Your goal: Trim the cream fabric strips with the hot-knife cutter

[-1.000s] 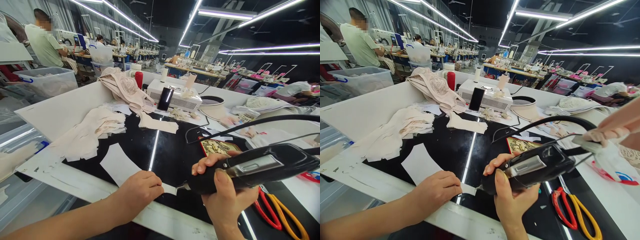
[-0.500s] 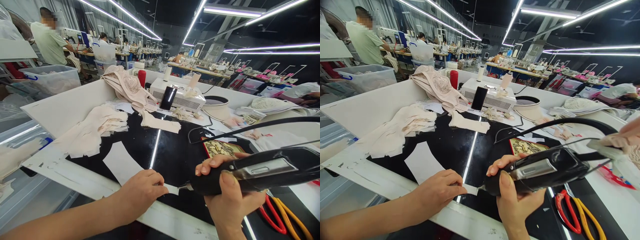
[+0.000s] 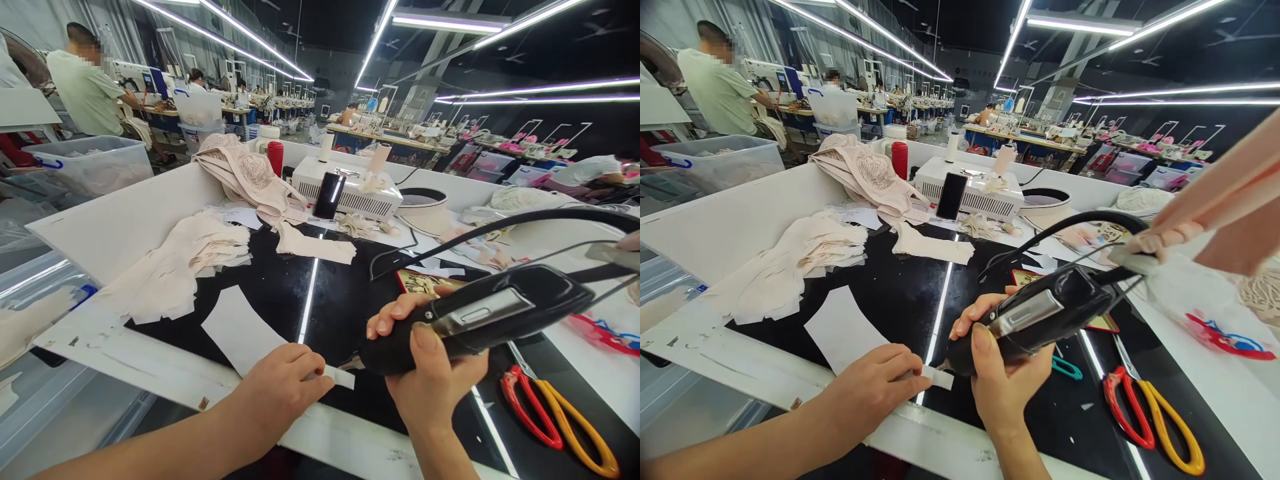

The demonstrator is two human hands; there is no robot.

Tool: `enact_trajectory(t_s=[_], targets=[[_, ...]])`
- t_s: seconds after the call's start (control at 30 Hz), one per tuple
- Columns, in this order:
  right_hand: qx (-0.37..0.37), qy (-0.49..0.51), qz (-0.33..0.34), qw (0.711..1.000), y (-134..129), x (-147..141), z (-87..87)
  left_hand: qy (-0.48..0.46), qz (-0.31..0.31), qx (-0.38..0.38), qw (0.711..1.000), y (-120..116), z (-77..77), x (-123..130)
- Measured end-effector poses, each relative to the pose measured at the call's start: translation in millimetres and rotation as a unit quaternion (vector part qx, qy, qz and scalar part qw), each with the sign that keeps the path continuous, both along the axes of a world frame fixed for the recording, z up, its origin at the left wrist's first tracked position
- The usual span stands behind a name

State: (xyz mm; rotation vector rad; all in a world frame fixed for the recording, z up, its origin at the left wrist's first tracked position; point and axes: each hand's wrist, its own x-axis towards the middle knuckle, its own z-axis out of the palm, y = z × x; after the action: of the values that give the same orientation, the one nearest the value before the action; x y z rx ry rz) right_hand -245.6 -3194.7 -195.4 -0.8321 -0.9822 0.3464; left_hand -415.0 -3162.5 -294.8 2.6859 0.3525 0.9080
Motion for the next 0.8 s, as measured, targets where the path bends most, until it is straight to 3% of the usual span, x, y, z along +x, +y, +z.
enact_trajectory(t_s=[0.3,0.8], targets=[[-0.011,-0.003,0.014,1.0,-1.5,-2.7,-4.1,-0.022,0.007,0.034,0.999,-1.1,2.5,1.7],[-0.015,-0.013,-0.021,1.0,-8.1,5.8,-1.1,-0.012,0.009,0.03,0.999,-1.1,2.2,-0.2]])
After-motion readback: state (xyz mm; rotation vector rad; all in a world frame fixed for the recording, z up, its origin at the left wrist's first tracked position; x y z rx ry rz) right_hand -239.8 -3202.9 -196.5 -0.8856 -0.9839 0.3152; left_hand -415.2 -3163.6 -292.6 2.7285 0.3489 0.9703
